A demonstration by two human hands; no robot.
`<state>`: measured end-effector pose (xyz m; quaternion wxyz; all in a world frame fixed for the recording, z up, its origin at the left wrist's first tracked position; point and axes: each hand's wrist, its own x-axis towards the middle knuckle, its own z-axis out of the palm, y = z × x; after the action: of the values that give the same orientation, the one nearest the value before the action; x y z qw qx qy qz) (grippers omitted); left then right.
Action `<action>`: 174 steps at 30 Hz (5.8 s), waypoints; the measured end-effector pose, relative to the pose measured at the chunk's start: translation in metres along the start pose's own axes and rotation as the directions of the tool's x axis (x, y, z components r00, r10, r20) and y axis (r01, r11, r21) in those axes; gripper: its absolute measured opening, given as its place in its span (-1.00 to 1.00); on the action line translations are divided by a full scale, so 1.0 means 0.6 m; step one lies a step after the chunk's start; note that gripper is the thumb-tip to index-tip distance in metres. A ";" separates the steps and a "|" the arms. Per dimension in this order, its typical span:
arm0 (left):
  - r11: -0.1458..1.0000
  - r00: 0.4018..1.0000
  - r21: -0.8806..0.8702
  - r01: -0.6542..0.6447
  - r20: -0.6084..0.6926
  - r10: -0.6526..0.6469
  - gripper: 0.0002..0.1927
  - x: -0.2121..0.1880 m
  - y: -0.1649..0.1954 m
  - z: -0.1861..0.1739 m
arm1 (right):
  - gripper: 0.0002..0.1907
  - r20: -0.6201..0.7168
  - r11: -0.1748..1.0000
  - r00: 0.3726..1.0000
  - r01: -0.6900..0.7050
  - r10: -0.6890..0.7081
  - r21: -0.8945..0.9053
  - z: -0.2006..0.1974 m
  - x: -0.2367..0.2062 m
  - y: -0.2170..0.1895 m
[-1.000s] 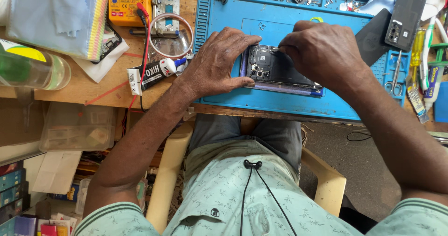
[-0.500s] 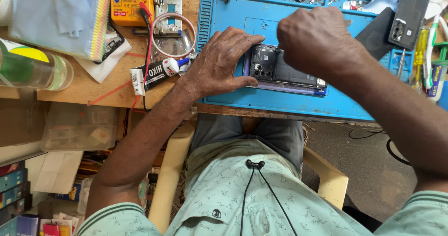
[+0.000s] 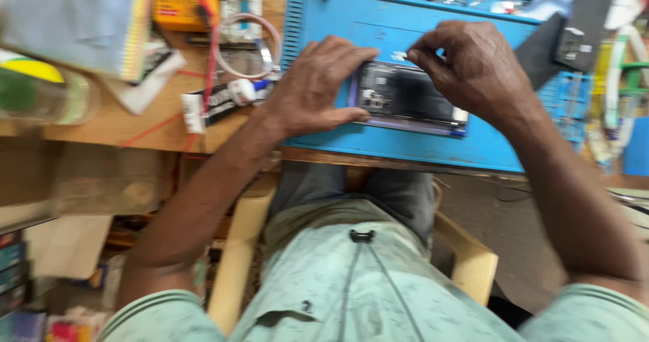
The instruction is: The person pries open a smartphone on a blue repair mat using a metal pry tool, works around the battery and internal components, lifts out a black protective sheet and battery assembly, and scrapes and wipes old adhesive residue from the phone frame with a tool and tissue.
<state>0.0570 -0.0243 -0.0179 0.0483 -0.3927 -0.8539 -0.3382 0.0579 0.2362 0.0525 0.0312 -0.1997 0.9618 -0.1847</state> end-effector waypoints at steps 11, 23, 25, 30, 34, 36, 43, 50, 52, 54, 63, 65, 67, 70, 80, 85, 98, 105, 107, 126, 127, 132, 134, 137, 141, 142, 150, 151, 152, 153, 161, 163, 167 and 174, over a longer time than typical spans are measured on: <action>0.996 0.998 0.076 0.038 0.049 -0.041 -0.11 0.026 0.041 -0.019 | -0.75 -0.578 0.947 0.756 -0.300 0.309 0.113 -0.009 -0.185 0.186; 0.995 0.995 0.083 0.062 0.078 -0.068 -0.06 0.021 0.036 -0.012 | -0.85 -0.618 0.854 0.624 -0.492 0.479 0.165 -0.096 -0.295 0.280; 0.994 0.994 0.090 0.065 0.083 -0.072 -0.07 0.021 0.037 -0.012 | -0.83 -0.563 0.797 0.602 -0.574 0.566 0.187 -0.090 -0.302 0.283; 0.991 0.992 0.099 0.085 0.084 -0.093 -0.07 0.020 0.038 -0.010 | -0.74 -0.426 0.605 0.510 -0.788 0.747 0.117 -0.080 -0.317 0.289; 0.991 0.993 0.110 0.081 0.074 -0.090 -0.06 0.025 0.038 -0.008 | -0.56 -0.416 0.603 0.636 -0.765 0.650 -0.226 -0.058 -0.314 0.292; 0.990 0.992 0.107 0.088 0.081 -0.097 -0.05 0.024 0.038 -0.009 | -0.55 -0.410 0.602 0.647 -0.758 0.643 -0.252 -0.050 -0.313 0.295; 0.989 0.989 0.089 0.116 0.083 -0.123 -0.05 0.022 0.035 -0.006 | -0.79 -0.399 0.704 0.677 -0.702 0.618 -0.102 -0.045 -0.310 0.301; 0.990 0.987 0.091 0.109 0.107 -0.119 -0.03 0.027 0.036 -0.012 | -0.62 -0.359 0.688 0.847 -0.529 0.392 -0.497 -0.031 -0.270 0.311; 0.993 0.989 0.075 0.088 0.111 -0.096 -0.04 0.029 0.036 -0.016 | -0.76 -0.286 0.731 0.826 -0.563 0.486 -0.385 -0.046 -0.275 0.315; 0.995 0.991 0.067 0.078 0.106 -0.084 -0.05 0.026 0.037 -0.015 | -0.61 -0.279 0.835 0.875 -0.469 0.396 -0.288 -0.070 -0.300 0.317; 0.998 0.999 0.057 0.008 0.054 -0.011 -0.02 0.008 0.011 -0.006 | -0.51 -0.200 0.612 0.696 -0.413 0.690 0.674 -0.065 -0.390 0.200; 0.999 0.999 0.024 0.023 0.044 -0.024 -0.02 0.004 0.009 -0.003 | -0.59 -0.327 0.620 0.661 -0.269 0.675 0.737 -0.032 -0.390 0.161; 1.000 1.000 0.005 0.013 0.026 -0.013 -0.02 0.003 0.009 -0.001 | -0.65 -0.429 0.645 0.660 -0.112 0.617 0.756 0.002 -0.360 0.136; 1.000 1.000 -0.007 -0.008 0.009 0.008 -0.03 0.003 0.010 -0.003 | -0.71 -0.475 0.646 0.737 0.068 0.482 0.760 0.049 -0.288 0.099; 0.999 0.999 -0.015 -0.041 -0.002 0.041 -0.01 0.003 0.010 -0.007 | -0.82 -0.309 0.716 0.898 -0.009 0.313 0.698 0.073 -0.109 -0.013; 0.999 0.999 -0.027 -0.036 -0.004 0.036 -0.01 0.002 0.007 -0.001 | -0.81 -0.323 0.822 0.900 -0.064 0.292 0.566 0.082 -0.085 -0.016; 0.999 0.999 -0.021 -0.040 -0.012 0.039 -0.04 0.000 0.004 0.001 | -0.86 -0.333 0.852 0.909 -0.043 0.250 0.522 0.072 -0.078 -0.025; 0.999 0.999 -0.034 -0.037 -0.019 0.036 -0.02 -0.001 0.003 0.002 | -0.86 -0.321 0.869 0.912 -0.073 0.257 0.489 0.067 -0.073 -0.029; 0.998 0.999 -0.037 -0.040 -0.023 0.039 -0.02 -0.002 0.002 0.003 | -0.87 -0.314 0.875 0.914 -0.082 0.257 0.478 0.066 -0.072 -0.029; 0.998 0.997 -0.033 -0.059 -0.048 0.058 -0.03 -0.002 0.005 -0.001 | -0.75 -0.472 0.988 0.872 0.155 -0.128 0.018 0.106 -0.098 -0.044; 0.997 0.997 -0.035 -0.064 -0.055 0.062 -0.03 -0.001 0.005 -0.001 | -0.72 -0.457 0.984 0.875 0.176 -0.160 -0.009 0.103 -0.098 -0.041; 0.998 0.997 -0.031 -0.059 -0.052 0.057 -0.03 -0.003 0.004 0.002 | -0.68 -0.386 0.959 0.879 0.241 -0.280 -0.147 0.092 -0.094 -0.025; 0.998 0.997 -0.035 -0.056 -0.049 0.054 -0.02 -0.003 0.003 0.002 | -0.72 -0.370 0.940 0.867 0.273 -0.333 -0.207 0.091 -0.090 -0.017; 0.999 0.998 -0.012 -0.049 -0.037 0.049 -0.02 -0.002 0.002 0.002 | -0.72 -0.332 0.912 0.860 0.306 -0.387 -0.272 0.090 -0.089 -0.007; 0.998 0.998 -0.011 -0.056 -0.033 0.055 -0.01 -0.001 0.001 0.004 | -0.67 -0.284 0.892 0.856 0.359 -0.432 -0.275 0.089 -0.090 0.002; 0.999 0.998 -0.011 -0.053 -0.033 0.052 -0.01 -0.001 0.001 0.005 | -0.66 -0.282 0.887 0.852 0.365 -0.441 -0.284 0.089 -0.090 0.004; 0.998 0.998 -0.009 -0.056 -0.042 0.056 0.00 0.000 0.000 0.007 | -0.65 -0.278 0.884 0.852 0.368 -0.445 -0.288 0.098 -0.093 0.015; 0.998 0.998 -0.009 -0.054 -0.038 0.054 0.00 -0.001 0.000 0.006 | -0.68 -0.298 0.890 0.848 0.365 -0.438 -0.272 0.100 -0.091 0.017; 0.999 0.998 -0.010 -0.051 -0.035 0.051 0.00 -0.002 0.001 0.005 | -0.70 -0.319 0.897 0.844 0.362 -0.431 -0.255 0.102 -0.090 0.018; 0.999 0.998 -0.011 -0.051 -0.034 0.050 0.00 -0.002 0.001 0.005 | -0.73 -0.339 0.902 0.840 0.359 -0.424 -0.240 0.102 -0.089 0.019; 0.998 0.996 -0.002 -0.063 -0.060 0.062 0.00 -0.002 0.002 0.005 | -0.74 -0.377 0.937 0.858 0.329 -0.350 -0.122 0.100 -0.086 0.016; 0.998 0.997 -0.012 -0.062 -0.051 0.062 -0.01 -0.002 0.001 0.004 | -0.74 -0.375 0.944 0.866 0.315 -0.329 -0.102 0.096 -0.086 0.012; 0.998 0.997 0.001 -0.064 -0.042 0.064 -0.01 -0.002 0.002 0.002 | -0.75 -0.370 0.958 0.886 0.281 -0.280 -0.052 0.088 -0.087 0.005; 0.998 0.997 0.000 -0.059 -0.041 0.059 0.00 -0.001 0.001 0.003 | -0.76 -0.362 0.975 0.917 0.207 -0.166 0.079 0.081 -0.085 -0.005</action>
<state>0.0582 -0.0235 -0.0196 0.0756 -0.4107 -0.8406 -0.3450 0.1125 0.2373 0.0079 -0.1484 -0.2519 0.9159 -0.2750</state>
